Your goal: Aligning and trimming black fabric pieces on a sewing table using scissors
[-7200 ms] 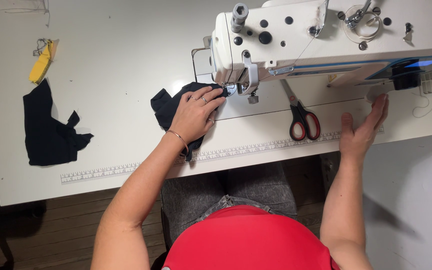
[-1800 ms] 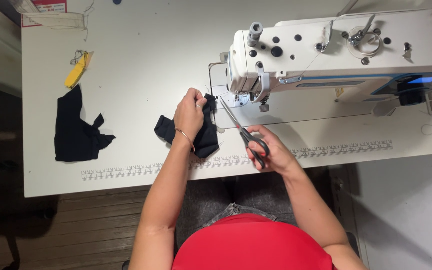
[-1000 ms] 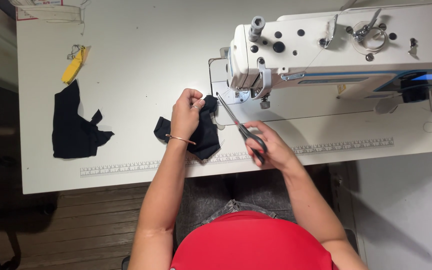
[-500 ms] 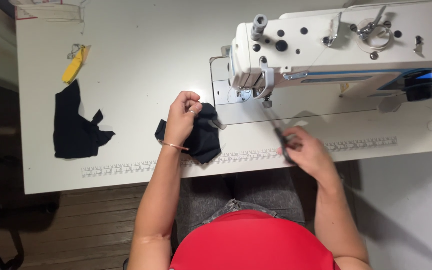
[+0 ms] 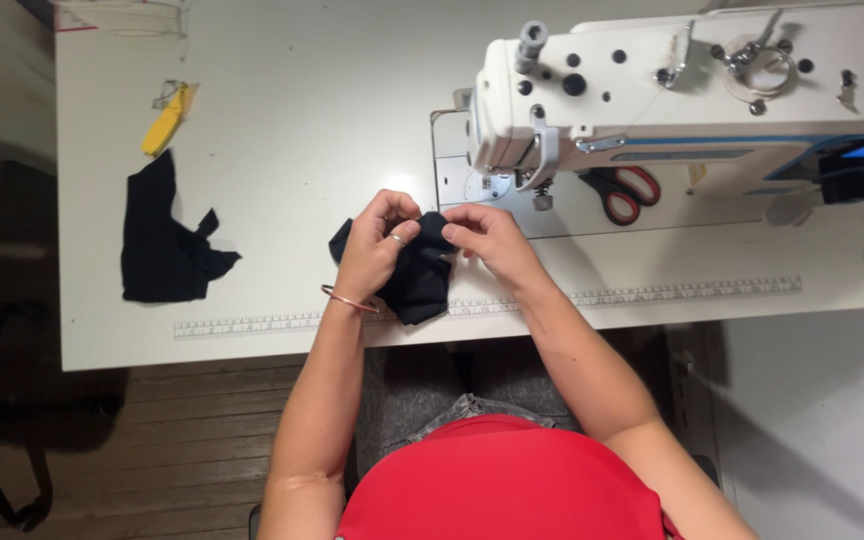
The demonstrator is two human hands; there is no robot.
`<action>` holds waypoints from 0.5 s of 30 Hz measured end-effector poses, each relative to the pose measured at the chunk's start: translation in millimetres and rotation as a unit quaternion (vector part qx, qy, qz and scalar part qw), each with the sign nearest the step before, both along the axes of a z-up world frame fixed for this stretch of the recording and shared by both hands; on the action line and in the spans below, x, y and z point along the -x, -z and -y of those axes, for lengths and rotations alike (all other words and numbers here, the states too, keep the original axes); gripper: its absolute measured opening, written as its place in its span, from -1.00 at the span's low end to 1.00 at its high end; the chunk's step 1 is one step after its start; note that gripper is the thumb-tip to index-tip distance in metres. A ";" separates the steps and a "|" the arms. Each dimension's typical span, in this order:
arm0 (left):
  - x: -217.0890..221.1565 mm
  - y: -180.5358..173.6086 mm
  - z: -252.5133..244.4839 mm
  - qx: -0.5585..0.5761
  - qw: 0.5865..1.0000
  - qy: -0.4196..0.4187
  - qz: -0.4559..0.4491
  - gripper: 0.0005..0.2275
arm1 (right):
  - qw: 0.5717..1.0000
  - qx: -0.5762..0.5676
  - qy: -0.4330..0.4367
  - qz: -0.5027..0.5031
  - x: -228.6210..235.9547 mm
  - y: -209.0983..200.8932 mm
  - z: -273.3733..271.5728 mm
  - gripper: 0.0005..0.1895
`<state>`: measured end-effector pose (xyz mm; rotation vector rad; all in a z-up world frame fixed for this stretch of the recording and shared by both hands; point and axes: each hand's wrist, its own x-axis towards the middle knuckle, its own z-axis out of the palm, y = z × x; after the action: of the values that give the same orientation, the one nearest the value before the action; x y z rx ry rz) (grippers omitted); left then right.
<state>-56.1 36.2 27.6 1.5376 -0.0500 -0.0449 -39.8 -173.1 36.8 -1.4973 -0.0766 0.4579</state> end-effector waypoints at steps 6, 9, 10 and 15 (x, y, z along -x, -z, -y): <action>3.5 -10.1 -0.9 -0.056 0.997 0.009 -0.048 -0.76 | 0.998 0.040 0.017 0.054 -4.7 11.1 -5.6 -0.87; 3.1 -30.4 5.4 -0.134 0.989 0.013 -0.053 -0.83 | 0.995 0.064 0.021 0.072 1.0 4.8 -13.5 -0.82; 2.1 -27.1 6.0 -0.134 0.990 0.015 -0.053 -0.83 | 0.995 0.064 0.022 0.072 1.1 4.3 -13.6 -0.82; 8.3 -21.8 8.4 -0.089 0.995 0.000 0.041 -0.95 | 0.977 0.096 0.052 0.181 11.1 -10.4 -14.5 -0.79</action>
<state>-64.4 27.8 49.4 1.7181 -0.1146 0.0147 -50.9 -158.6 47.2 -1.7536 -0.2449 0.1043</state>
